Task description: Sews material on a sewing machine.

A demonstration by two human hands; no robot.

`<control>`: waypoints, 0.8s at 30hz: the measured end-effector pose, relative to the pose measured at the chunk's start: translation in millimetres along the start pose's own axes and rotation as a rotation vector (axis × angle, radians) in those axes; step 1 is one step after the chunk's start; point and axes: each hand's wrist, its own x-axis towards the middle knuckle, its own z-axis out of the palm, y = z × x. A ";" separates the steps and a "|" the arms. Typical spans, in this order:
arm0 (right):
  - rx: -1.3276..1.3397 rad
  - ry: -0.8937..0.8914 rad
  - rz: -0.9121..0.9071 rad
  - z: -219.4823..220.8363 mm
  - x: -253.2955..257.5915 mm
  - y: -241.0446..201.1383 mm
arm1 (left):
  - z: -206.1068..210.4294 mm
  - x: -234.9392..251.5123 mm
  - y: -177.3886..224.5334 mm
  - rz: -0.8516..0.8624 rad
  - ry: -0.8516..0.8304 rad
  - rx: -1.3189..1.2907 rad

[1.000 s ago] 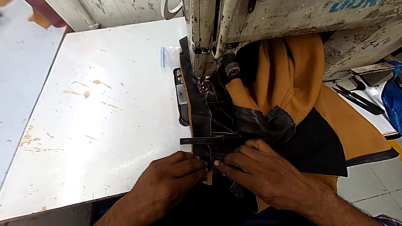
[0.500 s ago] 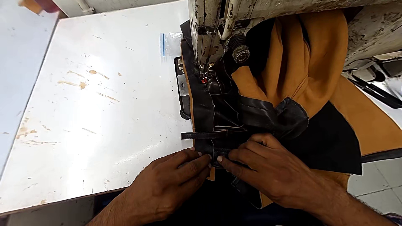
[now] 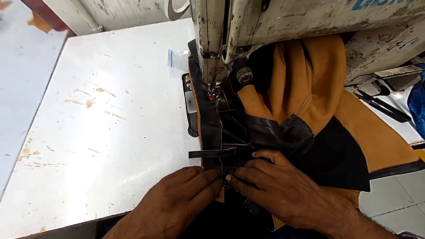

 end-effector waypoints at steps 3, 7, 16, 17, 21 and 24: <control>-0.002 -0.001 0.007 0.4 0.9 -0.7 | -1.3 13.5 0.4 -0.068 -0.076 0.024; 0.004 0.012 0.008 -0.2 3.1 -1.2 | -2.1 17.4 -0.7 -0.139 -0.093 0.000; -0.018 0.014 -0.034 2.3 2.6 -0.7 | 4.1 1.1 -6.8 -0.161 0.067 -0.054; -0.024 0.015 -0.043 2.4 2.4 -0.4 | 5.1 0.0 -5.9 -0.153 0.080 -0.047; -0.050 0.020 -0.058 2.0 2.0 -0.1 | 9.4 -5.8 -6.2 -0.079 0.092 -0.094; -0.064 0.013 -0.067 0.1 2.3 1.1 | 7.3 -5.2 -6.5 -0.047 0.077 -0.112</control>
